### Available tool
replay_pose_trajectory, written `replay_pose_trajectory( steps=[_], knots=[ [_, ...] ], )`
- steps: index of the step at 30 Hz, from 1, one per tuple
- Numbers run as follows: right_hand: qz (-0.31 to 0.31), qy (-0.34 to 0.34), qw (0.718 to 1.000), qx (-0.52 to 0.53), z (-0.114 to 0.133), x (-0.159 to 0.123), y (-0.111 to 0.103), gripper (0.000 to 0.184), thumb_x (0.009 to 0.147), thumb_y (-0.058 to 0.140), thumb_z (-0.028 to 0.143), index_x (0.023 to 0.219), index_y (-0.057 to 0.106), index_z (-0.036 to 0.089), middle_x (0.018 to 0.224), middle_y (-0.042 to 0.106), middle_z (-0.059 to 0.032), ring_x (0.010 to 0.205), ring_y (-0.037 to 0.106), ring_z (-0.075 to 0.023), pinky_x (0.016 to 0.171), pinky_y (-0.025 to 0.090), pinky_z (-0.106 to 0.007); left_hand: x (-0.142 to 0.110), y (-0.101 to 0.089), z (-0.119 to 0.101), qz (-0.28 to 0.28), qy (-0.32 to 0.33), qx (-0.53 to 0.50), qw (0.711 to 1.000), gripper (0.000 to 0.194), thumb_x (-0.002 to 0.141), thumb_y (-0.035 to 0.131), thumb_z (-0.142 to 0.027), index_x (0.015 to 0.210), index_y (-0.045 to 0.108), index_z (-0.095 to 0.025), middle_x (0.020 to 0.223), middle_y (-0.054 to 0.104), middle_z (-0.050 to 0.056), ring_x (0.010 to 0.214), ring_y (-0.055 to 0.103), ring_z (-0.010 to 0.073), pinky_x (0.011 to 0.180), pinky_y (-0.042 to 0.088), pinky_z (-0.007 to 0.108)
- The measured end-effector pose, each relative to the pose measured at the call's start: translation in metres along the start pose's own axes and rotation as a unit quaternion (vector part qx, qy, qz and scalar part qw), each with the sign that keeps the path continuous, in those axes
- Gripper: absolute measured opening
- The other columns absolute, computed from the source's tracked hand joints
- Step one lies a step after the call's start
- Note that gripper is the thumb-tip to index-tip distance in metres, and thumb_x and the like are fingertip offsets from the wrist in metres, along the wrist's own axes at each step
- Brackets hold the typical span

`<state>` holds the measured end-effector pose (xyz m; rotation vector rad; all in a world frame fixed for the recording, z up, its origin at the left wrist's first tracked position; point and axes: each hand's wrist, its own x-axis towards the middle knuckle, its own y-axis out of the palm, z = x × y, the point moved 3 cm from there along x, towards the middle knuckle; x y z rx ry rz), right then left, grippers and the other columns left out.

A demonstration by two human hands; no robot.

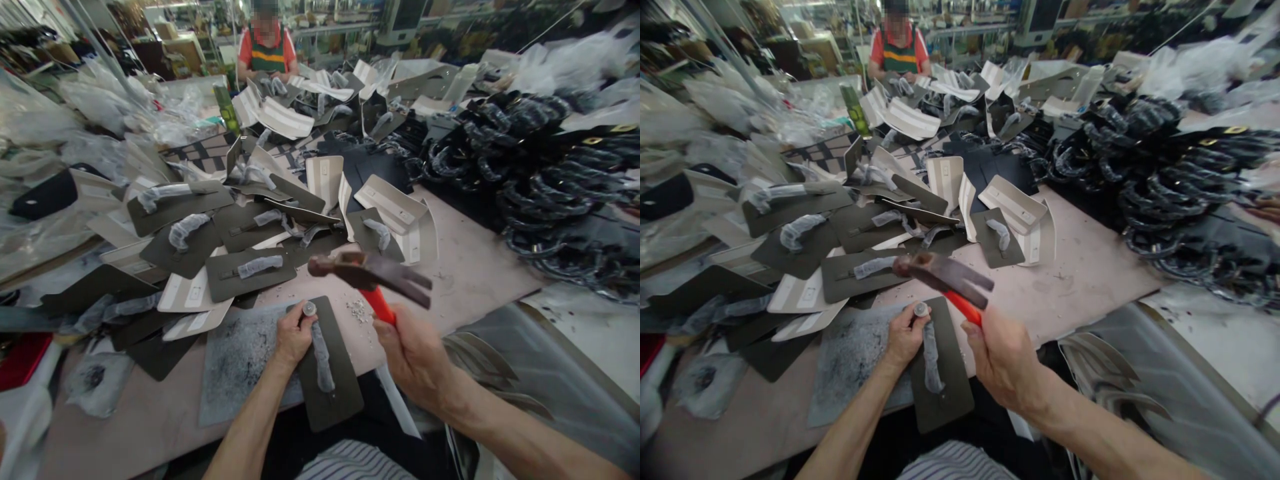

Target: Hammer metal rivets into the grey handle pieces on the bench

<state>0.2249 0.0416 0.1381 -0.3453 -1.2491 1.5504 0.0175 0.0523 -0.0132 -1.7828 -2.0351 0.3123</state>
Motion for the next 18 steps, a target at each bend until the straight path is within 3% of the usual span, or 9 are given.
replay_pose_trajectory(
  steps=[4, 6, 8, 11, 13, 15, 18],
  knots=[
    [0.166, -0.006, 0.984, -0.067, -0.012, -0.017, 0.03, 0.028, 0.103, 0.033, 0.032, 0.082, 0.048, 0.021, 0.058, 0.055, 0.0021, 0.044, 0.043, -0.0122, 0.047, 0.019, -0.03, 0.0, 0.0, 0.0, 0.006, 0.002, 0.016, 1.0, 0.015, 0.082, 0.058, -0.017, 0.091, 0.071, -0.021, 0.076, 0.07, 0.0, 0.069, 0.064, 0.0161, 0.068, 0.049, 0.025],
    [0.191, 0.011, 0.98, -0.061, -0.014, -0.012, 0.029, 0.026, 0.103, 0.036, 0.033, 0.082, 0.047, 0.021, 0.058, 0.054, 0.0031, 0.042, 0.041, -0.0116, 0.047, 0.017, -0.03, 0.0, 0.0, 0.0, 0.004, 0.0, 0.014, 1.0, 0.015, 0.082, 0.058, -0.018, 0.091, 0.07, -0.02, 0.075, 0.07, 0.001, 0.069, 0.064, 0.0161, 0.068, 0.049, 0.025],
    [0.149, 0.021, 0.988, -0.019, -0.008, 0.0, 0.016, 0.025, 0.103, 0.036, 0.032, 0.082, 0.046, 0.021, 0.057, 0.053, 0.0041, 0.043, 0.041, -0.0109, 0.047, 0.021, -0.028, 0.0, 0.0, 0.0, 0.005, -0.005, 0.009, 1.0, 0.015, 0.083, 0.059, -0.019, 0.092, 0.07, -0.02, 0.08, 0.071, 0.002, 0.074, 0.065, 0.017, 0.073, 0.05, 0.026],
    [0.008, 0.021, 0.999, 0.04, 0.004, 0.013, -0.007, 0.022, 0.102, 0.035, 0.027, 0.084, 0.045, 0.022, 0.058, 0.05, 0.0046, 0.046, 0.044, -0.0108, 0.05, 0.03, -0.025, 0.001, 0.0, 0.001, 0.015, -0.01, -0.004, 1.0, 0.017, 0.085, 0.058, -0.02, 0.097, 0.069, -0.021, 0.09, 0.072, 0.003, 0.083, 0.067, 0.0183, 0.079, 0.05, 0.028],
    [-0.045, -0.006, 0.998, 0.033, 0.007, 0.008, -0.008, 0.021, 0.102, 0.034, 0.026, 0.085, 0.045, 0.022, 0.061, 0.053, 0.0027, 0.05, 0.048, -0.0121, 0.052, 0.033, -0.025, 0.001, 0.0, 0.001, 0.017, -0.011, 0.001, 1.0, 0.016, 0.084, 0.059, -0.02, 0.097, 0.069, -0.021, 0.087, 0.072, 0.002, 0.08, 0.066, 0.0179, 0.077, 0.05, 0.027],
    [0.005, -0.024, 1.0, -0.008, 0.002, -0.003, 0.006, 0.024, 0.102, 0.034, 0.027, 0.082, 0.045, 0.022, 0.059, 0.054, 0.0021, 0.048, 0.047, -0.0127, 0.049, 0.029, -0.027, 0.001, 0.0, 0.002, 0.012, -0.012, 0.006, 1.0, 0.015, 0.084, 0.06, -0.019, 0.096, 0.069, -0.021, 0.083, 0.071, 0.002, 0.076, 0.066, 0.0172, 0.074, 0.049, 0.026],
    [0.152, 0.005, 0.987, -0.057, -0.014, -0.016, 0.028, 0.024, 0.102, 0.038, 0.03, 0.08, 0.045, 0.022, 0.054, 0.052, 0.0047, 0.04, 0.041, -0.0116, 0.045, 0.019, -0.029, 0.001, -0.001, 0.002, 0.012, -0.011, 0.004, 1.0, 0.017, 0.084, 0.06, -0.019, 0.098, 0.069, -0.021, 0.078, 0.069, 0.0, 0.072, 0.064, 0.0162, 0.07, 0.048, 0.025]
  ],
)
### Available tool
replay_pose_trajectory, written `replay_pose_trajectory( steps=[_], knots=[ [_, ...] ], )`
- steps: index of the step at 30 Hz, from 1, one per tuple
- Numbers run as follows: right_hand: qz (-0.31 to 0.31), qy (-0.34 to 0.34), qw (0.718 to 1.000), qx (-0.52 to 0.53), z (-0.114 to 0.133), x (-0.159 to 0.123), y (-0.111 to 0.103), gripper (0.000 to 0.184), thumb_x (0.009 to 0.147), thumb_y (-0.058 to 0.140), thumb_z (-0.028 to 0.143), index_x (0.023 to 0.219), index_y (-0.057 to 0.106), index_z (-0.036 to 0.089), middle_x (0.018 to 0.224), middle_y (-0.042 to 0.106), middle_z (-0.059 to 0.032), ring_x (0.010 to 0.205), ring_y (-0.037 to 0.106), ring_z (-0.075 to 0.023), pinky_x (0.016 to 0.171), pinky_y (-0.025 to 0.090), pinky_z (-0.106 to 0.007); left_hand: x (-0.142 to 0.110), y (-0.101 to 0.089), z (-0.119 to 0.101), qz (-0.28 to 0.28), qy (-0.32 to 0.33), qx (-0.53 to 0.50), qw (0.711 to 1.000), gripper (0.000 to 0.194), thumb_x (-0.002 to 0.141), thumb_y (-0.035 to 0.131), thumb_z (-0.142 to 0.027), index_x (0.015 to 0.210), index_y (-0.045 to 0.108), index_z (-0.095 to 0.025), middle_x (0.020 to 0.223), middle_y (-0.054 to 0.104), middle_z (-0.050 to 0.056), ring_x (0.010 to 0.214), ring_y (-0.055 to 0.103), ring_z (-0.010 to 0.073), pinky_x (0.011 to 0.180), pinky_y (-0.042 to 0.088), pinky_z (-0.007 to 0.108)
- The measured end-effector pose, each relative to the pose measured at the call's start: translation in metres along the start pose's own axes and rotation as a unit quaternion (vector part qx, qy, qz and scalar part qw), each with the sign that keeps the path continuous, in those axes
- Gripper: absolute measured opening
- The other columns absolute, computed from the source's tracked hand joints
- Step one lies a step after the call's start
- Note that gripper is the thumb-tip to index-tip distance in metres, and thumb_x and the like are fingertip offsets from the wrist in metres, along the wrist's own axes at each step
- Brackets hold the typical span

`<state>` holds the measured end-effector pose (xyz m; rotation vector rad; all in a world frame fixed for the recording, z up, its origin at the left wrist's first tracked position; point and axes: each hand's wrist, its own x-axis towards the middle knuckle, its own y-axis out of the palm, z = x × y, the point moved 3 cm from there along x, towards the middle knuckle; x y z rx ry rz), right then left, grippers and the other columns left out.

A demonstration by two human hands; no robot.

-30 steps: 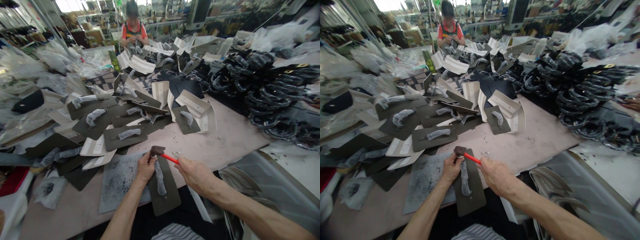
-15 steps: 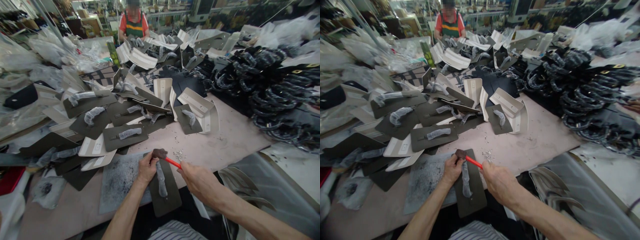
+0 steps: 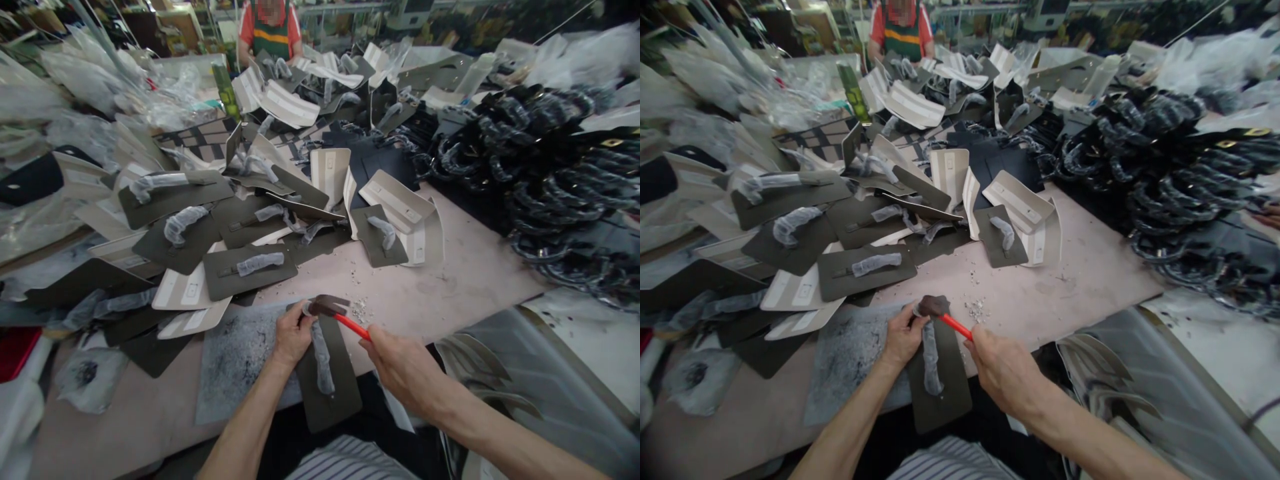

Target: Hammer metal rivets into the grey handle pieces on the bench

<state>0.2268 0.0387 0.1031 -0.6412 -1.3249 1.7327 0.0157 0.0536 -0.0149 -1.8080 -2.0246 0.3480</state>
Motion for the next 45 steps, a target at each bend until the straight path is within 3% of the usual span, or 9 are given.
replay_pose_trajectory(
  steps=[3, 8, 15, 19, 22, 28, 34, 41, 45],
  knots=[
    [0.005, 0.017, 0.999, 0.027, -0.003, 0.005, -0.011, 0.024, 0.102, 0.039, 0.031, 0.08, 0.044, 0.023, 0.054, 0.05, 0.0055, 0.039, 0.041, -0.011, 0.045, 0.02, -0.028, 0.0, 0.0, -0.003, 0.007, 0.012, 0.008, 1.0, 0.016, 0.086, 0.058, -0.019, 0.098, 0.069, -0.022, 0.08, 0.07, 0.0, 0.072, 0.065, 0.0159, 0.071, 0.048, 0.024],
    [-0.184, -0.005, 0.981, 0.054, 0.013, 0.007, -0.041, 0.021, 0.102, 0.037, 0.029, 0.086, 0.049, 0.022, 0.061, 0.055, 0.0002, 0.049, 0.05, -0.0136, 0.05, 0.034, -0.027, -0.001, 0.0, -0.006, 0.013, 0.02, 0.02, 1.0, 0.017, 0.086, 0.056, -0.018, 0.097, 0.068, -0.023, 0.083, 0.072, 0.001, 0.076, 0.067, 0.0168, 0.075, 0.05, 0.025],
    [0.031, 0.029, 0.999, 0.022, 0.0, 0.001, -0.003, 0.026, 0.101, 0.038, 0.033, 0.078, 0.045, 0.022, 0.055, 0.052, 0.0045, 0.041, 0.041, -0.0109, 0.045, 0.02, -0.028, -0.002, 0.0, -0.005, 0.01, 0.033, 0.019, 0.999, 0.02, 0.086, 0.056, -0.017, 0.101, 0.068, -0.023, 0.085, 0.073, 0.002, 0.078, 0.068, 0.0173, 0.073, 0.05, 0.025],
    [-0.119, 0.025, 0.989, 0.088, 0.008, 0.007, -0.037, 0.021, 0.101, 0.04, 0.029, 0.082, 0.047, 0.022, 0.058, 0.05, 0.0043, 0.043, 0.042, -0.0105, 0.046, 0.029, -0.025, -0.002, 0.0, -0.007, 0.014, 0.03, 0.02, 0.999, 0.018, 0.087, 0.054, -0.016, 0.097, 0.066, -0.023, 0.08, 0.07, -0.001, 0.075, 0.066, 0.0156, 0.072, 0.049, 0.024],
    [-0.21, 0.008, 0.976, 0.063, 0.014, 0.0, -0.034, 0.02, 0.1, 0.039, 0.029, 0.087, 0.052, 0.021, 0.061, 0.054, 0.0008, 0.049, 0.048, -0.0136, 0.05, 0.034, -0.027, -0.002, 0.0, -0.006, 0.011, 0.031, 0.024, 0.999, 0.017, 0.086, 0.055, -0.016, 0.097, 0.067, -0.022, 0.08, 0.07, 0.0, 0.074, 0.066, 0.0158, 0.072, 0.049, 0.024],
    [0.032, 0.036, 0.998, 0.038, 0.007, -0.004, 0.001, 0.025, 0.101, 0.039, 0.03, 0.078, 0.046, 0.022, 0.055, 0.052, 0.0042, 0.042, 0.042, -0.0114, 0.045, 0.021, -0.027, -0.002, 0.001, -0.002, 0.005, 0.03, 0.015, 0.999, 0.02, 0.086, 0.056, -0.018, 0.1, 0.069, -0.022, 0.082, 0.072, 0.001, 0.075, 0.067, 0.0168, 0.07, 0.049, 0.024],
    [-0.205, 0.033, 0.975, 0.08, 0.014, -0.003, -0.036, 0.02, 0.1, 0.039, 0.03, 0.084, 0.048, 0.022, 0.059, 0.054, 0.0006, 0.049, 0.049, -0.014, 0.05, 0.033, -0.026, -0.003, 0.0, -0.006, 0.007, 0.031, 0.008, 0.999, 0.017, 0.087, 0.056, -0.017, 0.097, 0.068, -0.022, 0.082, 0.071, 0.0, 0.076, 0.066, 0.0154, 0.074, 0.048, 0.023],
    [0.019, 0.035, 0.999, -0.007, 0.006, -0.008, 0.0, 0.027, 0.102, 0.036, 0.03, 0.079, 0.046, 0.021, 0.054, 0.053, 0.0037, 0.039, 0.043, -0.0114, 0.045, 0.019, -0.028, -0.003, 0.001, -0.004, 0.004, 0.031, 0.015, 0.999, 0.019, 0.087, 0.057, -0.019, 0.102, 0.068, -0.022, 0.085, 0.072, 0.0, 0.077, 0.066, 0.0154, 0.073, 0.049, 0.024],
    [-0.101, 0.019, 0.994, 0.039, 0.011, -0.005, -0.02, 0.027, 0.103, 0.034, 0.031, 0.081, 0.046, 0.021, 0.058, 0.054, 0.0017, 0.048, 0.049, -0.0121, 0.05, 0.028, -0.026, -0.004, 0.001, -0.005, -0.002, 0.029, 0.034, 0.999, 0.016, 0.088, 0.056, -0.02, 0.098, 0.068, -0.021, 0.084, 0.072, 0.0, 0.078, 0.066, 0.0151, 0.074, 0.049, 0.023]
  ],
)
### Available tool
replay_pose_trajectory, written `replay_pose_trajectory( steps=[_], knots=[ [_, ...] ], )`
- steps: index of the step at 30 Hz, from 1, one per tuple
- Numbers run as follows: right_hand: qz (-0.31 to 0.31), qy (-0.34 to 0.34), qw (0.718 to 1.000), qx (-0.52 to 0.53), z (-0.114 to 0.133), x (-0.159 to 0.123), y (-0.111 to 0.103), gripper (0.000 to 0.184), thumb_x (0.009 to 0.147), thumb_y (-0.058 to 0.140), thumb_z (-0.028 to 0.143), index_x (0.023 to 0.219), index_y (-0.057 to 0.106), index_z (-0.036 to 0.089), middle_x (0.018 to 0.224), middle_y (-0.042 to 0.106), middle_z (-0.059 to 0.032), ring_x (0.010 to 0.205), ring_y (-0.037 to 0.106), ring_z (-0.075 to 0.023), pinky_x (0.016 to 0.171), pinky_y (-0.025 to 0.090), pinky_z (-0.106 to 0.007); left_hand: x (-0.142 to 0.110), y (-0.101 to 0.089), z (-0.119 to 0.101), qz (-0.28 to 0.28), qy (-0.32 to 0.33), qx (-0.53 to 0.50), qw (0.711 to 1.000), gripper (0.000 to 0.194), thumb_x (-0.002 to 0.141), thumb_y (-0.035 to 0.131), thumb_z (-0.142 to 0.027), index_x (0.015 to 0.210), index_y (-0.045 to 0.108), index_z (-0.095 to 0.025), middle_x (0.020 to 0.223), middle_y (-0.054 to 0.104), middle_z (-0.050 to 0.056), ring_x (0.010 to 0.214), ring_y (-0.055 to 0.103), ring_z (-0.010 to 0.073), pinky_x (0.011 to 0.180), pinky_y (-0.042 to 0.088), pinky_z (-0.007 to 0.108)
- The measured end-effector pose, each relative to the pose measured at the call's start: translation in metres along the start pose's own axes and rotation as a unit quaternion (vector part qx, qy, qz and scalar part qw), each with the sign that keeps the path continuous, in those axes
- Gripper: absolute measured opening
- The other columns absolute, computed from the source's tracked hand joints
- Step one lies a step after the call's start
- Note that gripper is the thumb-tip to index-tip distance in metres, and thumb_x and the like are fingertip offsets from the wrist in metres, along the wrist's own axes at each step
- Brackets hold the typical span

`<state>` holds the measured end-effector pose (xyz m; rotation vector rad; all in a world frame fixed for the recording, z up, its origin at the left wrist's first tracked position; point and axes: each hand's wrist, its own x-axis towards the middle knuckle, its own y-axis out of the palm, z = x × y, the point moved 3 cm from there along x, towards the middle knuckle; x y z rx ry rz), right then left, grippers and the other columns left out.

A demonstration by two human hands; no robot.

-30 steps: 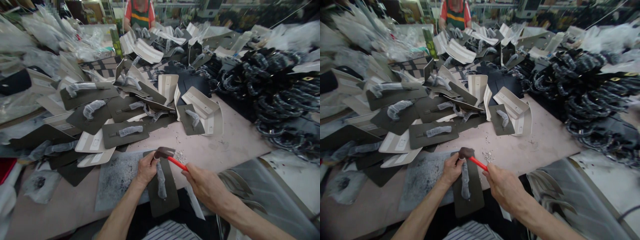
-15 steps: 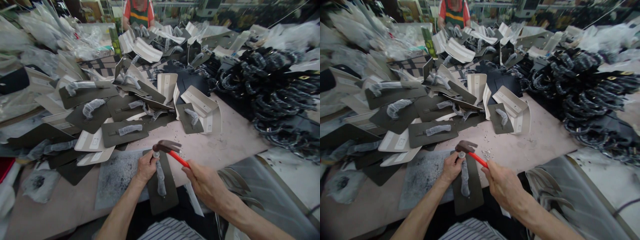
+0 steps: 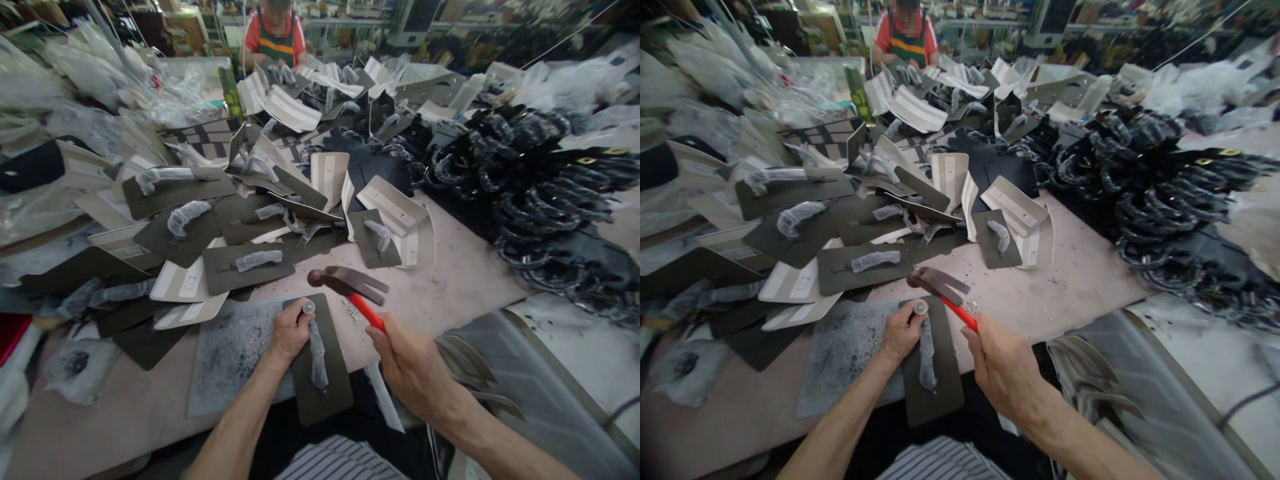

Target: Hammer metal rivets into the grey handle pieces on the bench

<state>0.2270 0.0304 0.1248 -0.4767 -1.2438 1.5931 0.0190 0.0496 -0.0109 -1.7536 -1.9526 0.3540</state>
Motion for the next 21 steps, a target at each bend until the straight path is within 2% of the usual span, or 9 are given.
replay_pose_trajectory(
  steps=[1, 2, 3, 7, 10, 14, 17, 19, 21],
  knots=[
    [-0.032, -0.01, 0.999, 0.003, 0.002, 0.0, -0.002, 0.028, 0.103, 0.032, 0.031, 0.081, 0.046, 0.021, 0.06, 0.055, 0.0006, 0.05, 0.05, -0.0126, 0.051, 0.03, -0.026, 0.0, 0.0, 0.0, -0.001, 0.002, 0.004, 1.0, 0.016, 0.087, 0.057, -0.02, 0.098, 0.068, -0.021, 0.084, 0.072, 0.0, 0.078, 0.067, 0.0152, 0.074, 0.049, 0.023],
    [-0.039, -0.018, 0.999, -0.004, 0.003, -0.001, -0.001, 0.029, 0.103, 0.031, 0.03, 0.082, 0.047, 0.02, 0.061, 0.056, -0.0002, 0.051, 0.051, -0.013, 0.052, 0.03, -0.027, 0.0, -0.001, 0.0, -0.003, 0.005, 0.007, 1.0, 0.016, 0.087, 0.057, -0.02, 0.098, 0.069, -0.021, 0.085, 0.073, 0.001, 0.078, 0.067, 0.0154, 0.073, 0.049, 0.023],
    [-0.02, -0.021, 0.999, -0.019, 0.004, -0.003, 0.003, 0.029, 0.103, 0.03, 0.029, 0.082, 0.048, 0.02, 0.06, 0.056, -0.0003, 0.05, 0.05, -0.0133, 0.051, 0.029, -0.028, 0.001, -0.001, 0.0, -0.005, 0.009, 0.009, 1.0, 0.017, 0.086, 0.058, -0.02, 0.098, 0.069, -0.021, 0.085, 0.073, 0.001, 0.077, 0.068, 0.0157, 0.072, 0.05, 0.023],
    [0.166, 0.029, 0.983, -0.07, -0.005, -0.008, 0.024, 0.026, 0.103, 0.034, 0.029, 0.086, 0.051, 0.019, 0.063, 0.059, -0.0003, 0.047, 0.049, -0.0138, 0.05, 0.018, -0.031, 0.001, 0.001, 0.004, -0.012, 0.024, 0.011, 1.0, 0.021, 0.085, 0.059, -0.02, 0.103, 0.07, -0.02, 0.09, 0.075, 0.003, 0.078, 0.07, 0.0175, 0.072, 0.053, 0.025],
    [0.206, 0.112, 0.971, -0.053, -0.022, -0.003, 0.029, 0.024, 0.102, 0.038, 0.034, 0.092, 0.054, 0.019, 0.067, 0.062, -0.0017, 0.055, 0.054, -0.0153, 0.053, 0.02, -0.03, 0.002, 0.004, 0.009, -0.021, 0.032, 0.003, 0.999, 0.023, 0.086, 0.059, -0.023, 0.106, 0.069, -0.02, 0.097, 0.075, 0.004, 0.088, 0.071, 0.0197, 0.08, 0.055, 0.029],
    [0.22, 0.224, 0.95, 0.005, -0.065, 0.006, 0.042, 0.03, 0.104, 0.033, 0.036, 0.097, 0.056, 0.018, 0.073, 0.064, -0.0032, 0.065, 0.058, -0.0161, 0.058, 0.03, -0.027, 0.004, 0.006, 0.008, -0.017, 0.03, -0.001, 0.999, 0.022, 0.088, 0.059, -0.025, 0.106, 0.068, -0.019, 0.101, 0.075, 0.006, 0.096, 0.071, 0.0213, 0.088, 0.055, 0.033],
    [0.206, 0.267, 0.94, -0.038, -0.095, 0.011, 0.056, 0.028, 0.101, 0.039, 0.034, 0.105, 0.058, 0.014, 0.096, 0.065, -0.0127, 0.085, 0.061, -0.0227, 0.071, 0.038, -0.03, 0.004, 0.006, 0.004, -0.009, 0.026, 0.003, 1.0, 0.022, 0.087, 0.06, -0.026, 0.107, 0.067, -0.019, 0.103, 0.075, 0.007, 0.098, 0.071, 0.0219, 0.088, 0.056, 0.034],
    [0.165, 0.269, 0.946, -0.073, -0.101, 0.014, 0.063, 0.028, 0.097, 0.047, 0.031, 0.114, 0.056, 0.011, 0.116, 0.059, -0.0195, 0.103, 0.056, -0.0294, 0.083, 0.039, -0.037, 0.005, 0.006, 0.002, -0.008, 0.023, 0.007, 1.0, 0.023, 0.087, 0.06, -0.027, 0.107, 0.067, -0.019, 0.103, 0.075, 0.007, 0.099, 0.07, 0.022, 0.088, 0.056, 0.034],
    [0.104, 0.239, 0.964, -0.057, -0.089, 0.015, 0.067, 0.03, 0.096, 0.049, 0.029, 0.12, 0.054, 0.011, 0.125, 0.053, -0.02, 0.114, 0.05, -0.0308, 0.093, 0.038, -0.04, 0.004, 0.006, 0.001, -0.005, 0.016, 0.01, 1.0, 0.023, 0.088, 0.06, -0.028, 0.108, 0.067, -0.019, 0.103, 0.075, 0.007, 0.099, 0.07, 0.0218, 0.09, 0.056, 0.035]
  ],
)
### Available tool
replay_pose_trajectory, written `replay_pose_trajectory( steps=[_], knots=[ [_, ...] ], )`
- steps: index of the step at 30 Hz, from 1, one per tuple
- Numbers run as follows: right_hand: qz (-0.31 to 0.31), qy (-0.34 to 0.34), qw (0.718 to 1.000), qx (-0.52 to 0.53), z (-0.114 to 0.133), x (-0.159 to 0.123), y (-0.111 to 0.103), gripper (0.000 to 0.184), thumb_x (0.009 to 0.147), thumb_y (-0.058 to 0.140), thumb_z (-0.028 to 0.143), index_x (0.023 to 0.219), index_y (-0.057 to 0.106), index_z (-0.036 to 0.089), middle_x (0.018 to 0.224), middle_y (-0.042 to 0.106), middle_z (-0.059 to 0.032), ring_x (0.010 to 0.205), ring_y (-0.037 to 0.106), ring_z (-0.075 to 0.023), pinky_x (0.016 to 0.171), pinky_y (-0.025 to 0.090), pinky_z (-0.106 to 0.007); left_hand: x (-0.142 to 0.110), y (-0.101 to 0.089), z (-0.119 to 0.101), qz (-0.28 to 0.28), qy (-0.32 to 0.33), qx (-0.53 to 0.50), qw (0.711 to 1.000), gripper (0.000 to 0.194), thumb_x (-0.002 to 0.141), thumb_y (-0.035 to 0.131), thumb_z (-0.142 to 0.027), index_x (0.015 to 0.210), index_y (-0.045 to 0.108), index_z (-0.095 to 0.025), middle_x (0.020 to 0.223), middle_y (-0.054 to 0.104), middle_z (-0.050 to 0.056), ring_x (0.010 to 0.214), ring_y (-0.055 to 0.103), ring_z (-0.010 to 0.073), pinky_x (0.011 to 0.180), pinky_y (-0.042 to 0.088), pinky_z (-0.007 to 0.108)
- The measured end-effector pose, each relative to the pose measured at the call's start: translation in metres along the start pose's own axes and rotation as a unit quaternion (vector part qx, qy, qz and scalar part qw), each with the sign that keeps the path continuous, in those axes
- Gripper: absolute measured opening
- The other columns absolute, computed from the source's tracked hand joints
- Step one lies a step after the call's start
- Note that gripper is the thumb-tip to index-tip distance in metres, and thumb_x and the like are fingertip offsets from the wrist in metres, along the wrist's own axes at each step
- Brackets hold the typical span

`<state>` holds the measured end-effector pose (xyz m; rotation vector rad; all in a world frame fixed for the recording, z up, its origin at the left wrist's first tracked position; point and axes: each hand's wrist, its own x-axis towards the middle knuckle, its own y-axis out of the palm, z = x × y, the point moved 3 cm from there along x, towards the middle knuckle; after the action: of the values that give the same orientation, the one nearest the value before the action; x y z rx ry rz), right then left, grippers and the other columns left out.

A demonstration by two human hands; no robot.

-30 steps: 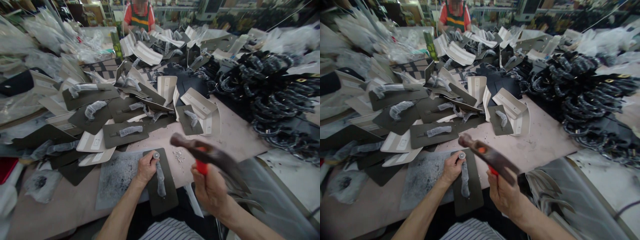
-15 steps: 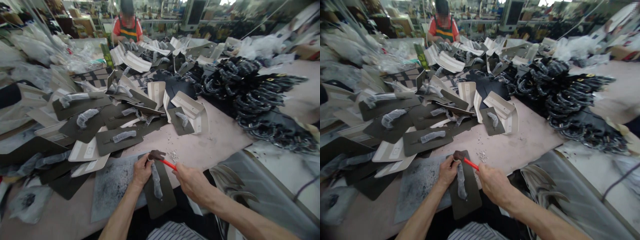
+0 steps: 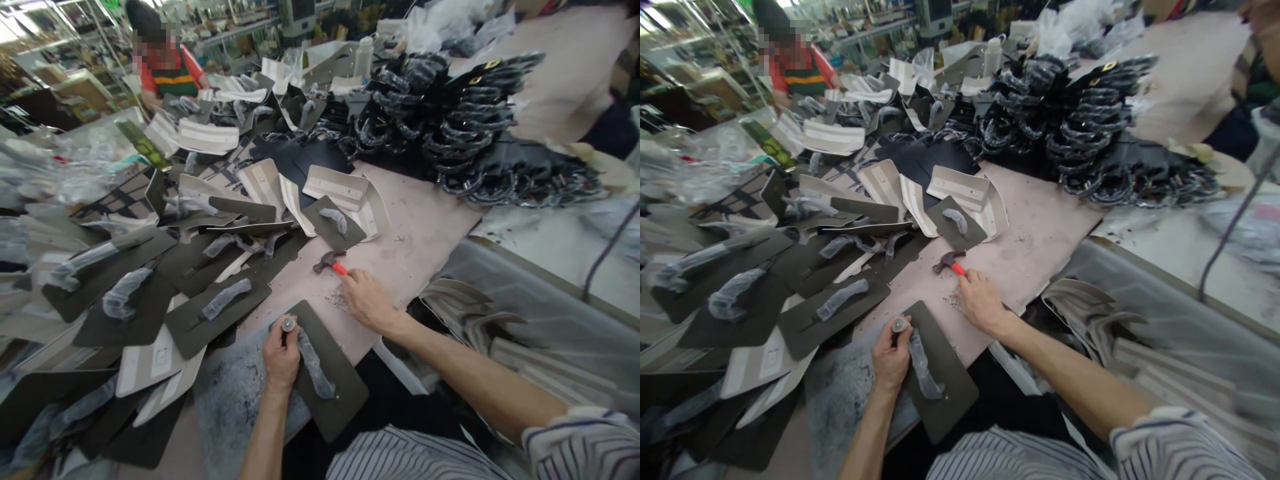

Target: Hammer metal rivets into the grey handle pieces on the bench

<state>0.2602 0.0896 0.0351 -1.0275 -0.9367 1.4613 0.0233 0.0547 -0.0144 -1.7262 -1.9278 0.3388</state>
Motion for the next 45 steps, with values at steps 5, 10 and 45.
replay_pose_trajectory(
  steps=[5, 10, 45],
  knots=[
    [0.019, -0.168, 0.973, 0.157, 0.068, -0.053, 0.01, 0.037, 0.095, 0.05, 0.04, 0.123, 0.051, 0.016, 0.112, 0.059, -0.0114, 0.103, 0.054, -0.0252, 0.09, 0.042, -0.038, 0.001, -0.004, 0.0, 0.034, -0.022, -0.027, 0.999, 0.035, 0.088, 0.062, -0.03, 0.122, 0.061, -0.02, 0.113, 0.072, 0.008, 0.108, 0.067, 0.0215, 0.099, 0.052, 0.038],
    [0.146, -0.161, 0.971, 0.104, 0.099, -0.088, 0.036, 0.028, 0.094, 0.049, 0.041, 0.107, 0.055, 0.016, 0.099, 0.062, -0.0113, 0.086, 0.06, -0.0263, 0.077, 0.045, -0.039, 0.006, -0.007, -0.007, 0.072, -0.034, -0.044, 0.996, 0.034, 0.087, 0.061, -0.028, 0.12, 0.063, -0.019, 0.11, 0.074, 0.007, 0.105, 0.068, 0.021, 0.098, 0.053, 0.037],
    [0.139, -0.068, 0.937, 0.313, 0.092, -0.078, 0.058, 0.045, 0.088, 0.049, 0.028, 0.131, 0.049, 0.015, 0.103, 0.069, -0.0105, 0.093, 0.065, -0.0231, 0.083, 0.046, -0.034, 0.014, -0.077, 0.002, -0.098, -0.131, -0.106, 0.981, 0.029, 0.084, 0.064, -0.04, 0.098, 0.063, -0.015, 0.086, 0.073, 0.006, 0.081, 0.07, 0.0188, 0.083, 0.056, 0.032]
  ],
)
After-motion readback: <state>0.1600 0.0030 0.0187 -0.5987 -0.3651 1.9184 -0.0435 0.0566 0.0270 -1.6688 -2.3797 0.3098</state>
